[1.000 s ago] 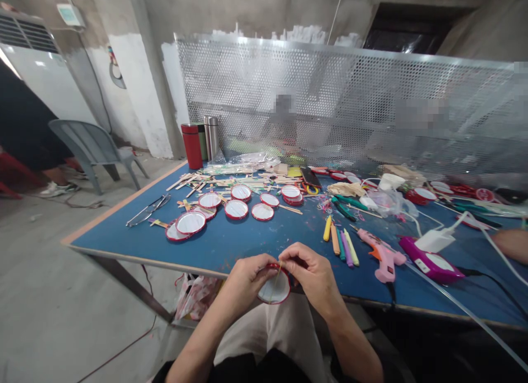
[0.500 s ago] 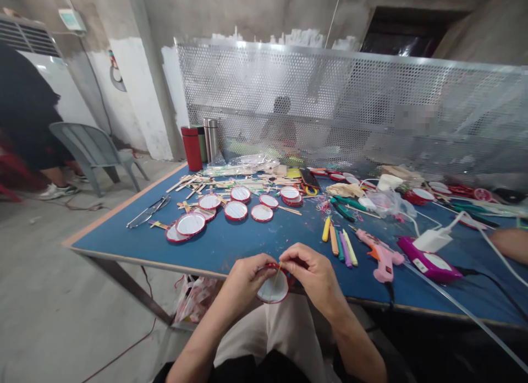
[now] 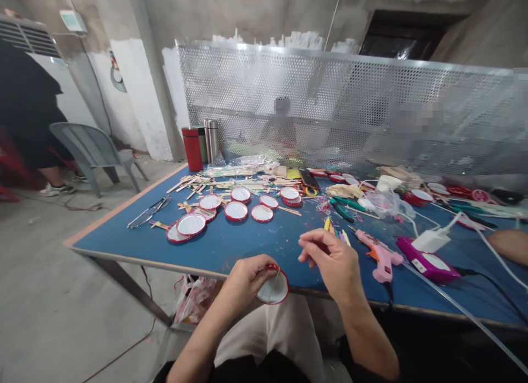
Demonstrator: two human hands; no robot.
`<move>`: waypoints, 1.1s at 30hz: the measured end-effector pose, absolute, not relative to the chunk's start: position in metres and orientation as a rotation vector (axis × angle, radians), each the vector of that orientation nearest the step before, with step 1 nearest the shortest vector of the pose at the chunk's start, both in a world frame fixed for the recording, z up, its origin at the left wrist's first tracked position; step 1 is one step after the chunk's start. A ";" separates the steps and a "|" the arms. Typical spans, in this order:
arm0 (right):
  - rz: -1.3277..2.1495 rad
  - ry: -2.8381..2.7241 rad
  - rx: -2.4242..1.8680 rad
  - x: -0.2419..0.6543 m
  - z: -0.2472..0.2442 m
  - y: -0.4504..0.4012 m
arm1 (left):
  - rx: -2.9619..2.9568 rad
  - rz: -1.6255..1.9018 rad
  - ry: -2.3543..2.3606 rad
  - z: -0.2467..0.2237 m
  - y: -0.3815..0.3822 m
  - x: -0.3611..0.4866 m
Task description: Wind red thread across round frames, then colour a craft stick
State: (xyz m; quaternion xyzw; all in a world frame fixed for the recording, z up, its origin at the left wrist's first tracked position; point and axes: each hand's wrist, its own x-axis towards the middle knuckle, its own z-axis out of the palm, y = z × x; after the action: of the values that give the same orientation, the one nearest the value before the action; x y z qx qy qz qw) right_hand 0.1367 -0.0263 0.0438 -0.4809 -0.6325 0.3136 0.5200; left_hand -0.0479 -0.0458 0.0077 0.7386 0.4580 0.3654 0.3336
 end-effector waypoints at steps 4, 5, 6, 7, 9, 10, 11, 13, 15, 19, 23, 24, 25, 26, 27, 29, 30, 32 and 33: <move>0.748 -1.621 -1.210 0.136 0.035 -0.037 | 1.875 0.977 1.245 0.007 -0.047 -0.047; 0.754 -1.688 -1.214 0.135 0.031 -0.040 | 1.860 0.984 1.257 0.008 -0.047 -0.047; 0.757 -1.755 -1.215 0.133 0.026 -0.044 | 1.847 0.992 1.267 0.008 -0.048 -0.047; 0.764 -1.813 -1.214 0.131 0.022 -0.046 | 1.835 1.001 1.272 0.008 -0.048 -0.047; 0.803 -1.868 -1.209 0.127 0.017 -0.050 | 1.817 1.013 1.264 0.009 -0.049 -0.048; 0.841 -1.864 -1.206 0.125 0.016 -0.051 | 1.810 1.014 1.254 0.009 -0.049 -0.048; 0.889 -1.849 -1.200 0.124 0.016 -0.051 | 1.802 1.011 1.239 0.010 -0.049 -0.048; 0.982 -1.803 -1.195 0.123 0.018 -0.049 | 1.795 1.005 1.228 0.010 -0.049 -0.048; 1.028 -1.788 -1.184 0.123 0.021 -0.046 | 1.785 1.017 1.230 0.009 -0.049 -0.047; 1.012 -1.843 -1.146 0.128 0.031 -0.038 | 1.751 1.058 1.258 0.005 -0.046 -0.043; 1.048 -1.923 -1.142 0.133 0.039 -0.031 | 1.729 1.076 1.289 0.001 -0.043 -0.039; 1.052 -1.941 -1.149 0.134 0.041 -0.031 | 1.730 1.071 1.294 0.001 -0.042 -0.039; 1.057 -1.959 -1.156 0.135 0.042 -0.031 | 1.736 1.063 1.297 0.001 -0.042 -0.039; 1.062 -1.989 -1.166 0.136 0.044 -0.030 | 1.745 1.054 1.300 0.001 -0.041 -0.039; 1.044 -2.041 -1.188 0.137 0.046 -0.029 | 1.754 1.047 1.304 0.001 -0.040 -0.039; 0.934 -2.165 -1.277 0.140 0.052 -0.022 | 1.767 1.040 1.312 0.002 -0.039 -0.039; 0.836 -2.220 -1.340 0.144 0.056 -0.016 | 1.771 1.036 1.316 0.002 -0.039 -0.039; 0.632 -2.216 -1.465 0.155 0.064 0.002 | 1.773 1.027 1.327 0.003 -0.038 -0.040; 0.540 -2.194 -1.532 0.162 0.069 0.014 | 1.776 1.021 1.336 0.002 -0.038 -0.040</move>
State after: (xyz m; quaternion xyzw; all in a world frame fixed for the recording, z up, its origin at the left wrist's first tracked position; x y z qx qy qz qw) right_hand 0.1625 0.0142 0.0691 -0.5493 -0.7867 0.1937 0.2046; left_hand -0.0396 -0.0377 0.0025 0.6825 0.5137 0.3923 0.3411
